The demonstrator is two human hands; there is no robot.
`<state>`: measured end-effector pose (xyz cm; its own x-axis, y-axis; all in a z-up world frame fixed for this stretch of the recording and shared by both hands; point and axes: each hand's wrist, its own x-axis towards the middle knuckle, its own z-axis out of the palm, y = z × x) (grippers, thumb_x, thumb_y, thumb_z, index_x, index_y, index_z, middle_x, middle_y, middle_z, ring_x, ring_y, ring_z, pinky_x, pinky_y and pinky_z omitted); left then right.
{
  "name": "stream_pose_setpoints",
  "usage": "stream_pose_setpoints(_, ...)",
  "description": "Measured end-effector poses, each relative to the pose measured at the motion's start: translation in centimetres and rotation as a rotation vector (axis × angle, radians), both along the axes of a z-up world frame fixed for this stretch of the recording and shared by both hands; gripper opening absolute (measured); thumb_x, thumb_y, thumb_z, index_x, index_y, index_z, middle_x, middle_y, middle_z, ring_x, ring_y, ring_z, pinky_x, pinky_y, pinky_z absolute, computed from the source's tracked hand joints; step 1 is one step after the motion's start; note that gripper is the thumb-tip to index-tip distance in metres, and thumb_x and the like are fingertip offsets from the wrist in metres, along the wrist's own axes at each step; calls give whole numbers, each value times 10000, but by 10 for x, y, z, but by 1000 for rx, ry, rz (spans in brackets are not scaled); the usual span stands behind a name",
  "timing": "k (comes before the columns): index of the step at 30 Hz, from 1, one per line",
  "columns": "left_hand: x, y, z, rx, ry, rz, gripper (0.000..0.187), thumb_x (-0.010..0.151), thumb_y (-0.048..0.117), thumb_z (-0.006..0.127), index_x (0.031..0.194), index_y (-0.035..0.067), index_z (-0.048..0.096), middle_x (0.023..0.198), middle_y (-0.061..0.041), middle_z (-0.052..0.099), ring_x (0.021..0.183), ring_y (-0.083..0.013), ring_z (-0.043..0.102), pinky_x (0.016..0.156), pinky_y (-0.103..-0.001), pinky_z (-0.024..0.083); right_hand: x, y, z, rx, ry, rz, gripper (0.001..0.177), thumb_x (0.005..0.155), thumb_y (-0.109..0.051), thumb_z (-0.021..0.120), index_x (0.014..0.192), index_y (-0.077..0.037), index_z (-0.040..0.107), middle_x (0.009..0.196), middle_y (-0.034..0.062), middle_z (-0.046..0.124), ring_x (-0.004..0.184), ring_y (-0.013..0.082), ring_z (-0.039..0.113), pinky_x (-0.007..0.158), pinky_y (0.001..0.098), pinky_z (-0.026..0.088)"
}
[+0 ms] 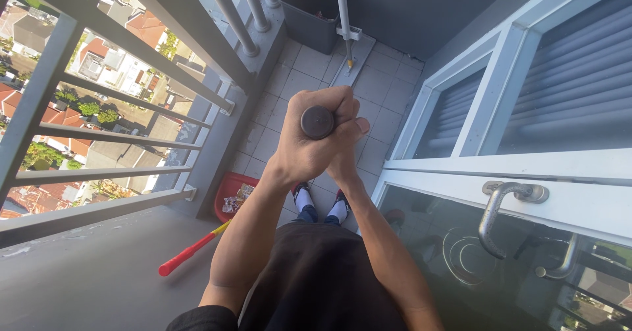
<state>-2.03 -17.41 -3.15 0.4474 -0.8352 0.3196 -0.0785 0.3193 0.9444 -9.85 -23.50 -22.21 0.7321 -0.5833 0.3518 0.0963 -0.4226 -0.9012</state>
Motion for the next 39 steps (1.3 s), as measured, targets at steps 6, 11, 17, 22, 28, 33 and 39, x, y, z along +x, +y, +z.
stream_pose_setpoints(6,3,2,7,-3,-58,-2,318,808,61,655,664,124,378,582,42,383,524,-84,398,494,-285,297,5,6,-23,108,-5,93,212,1004,-116,647,1167,-49,530,1091,43,568,990,124,602,813,324,521)
stream_pose_setpoints(11,3,4,12,17,-52,-15,299,816,81,644,673,119,385,584,46,390,517,-84,414,495,-289,305,1,13,-100,183,-8,135,302,1031,-147,646,1273,-59,489,1176,37,557,1075,112,599,917,311,559)
stream_pose_setpoints(17,1,7,17,29,-164,5,309,834,97,673,670,116,412,576,47,392,504,-89,420,489,-290,277,-14,17,-176,97,115,193,584,1038,-195,644,1502,-36,327,1453,103,461,1385,162,492,1185,336,463)
stream_pose_setpoints(22,-1,13,32,22,-136,-15,349,875,64,686,698,118,390,600,42,377,535,-87,403,512,-289,285,-25,9,-237,13,138,184,664,1057,-172,591,1559,24,203,1554,172,348,1460,228,354,1225,402,326)
stream_pose_setpoints(28,3,24,37,-47,-44,-20,338,878,7,649,723,101,365,593,35,373,529,-58,387,493,-263,304,2,4,-105,445,-1,256,295,1106,-167,602,1348,-2,567,1301,94,591,1206,144,600,1020,327,527)
stream_pose_setpoints(33,13,25,21,-89,33,60,393,903,-53,651,717,103,341,592,39,336,545,-48,327,499,-253,260,3,-1,-41,244,249,119,165,979,-122,659,896,12,609,803,90,654,772,154,659,666,336,512)
stream_pose_setpoints(39,25,23,5,-92,174,87,395,895,-64,633,673,113,359,597,43,396,495,-41,374,442,-243,261,8,-2,1,106,288,50,153,915,-65,586,788,-5,649,631,51,664,573,131,657,507,328,502)
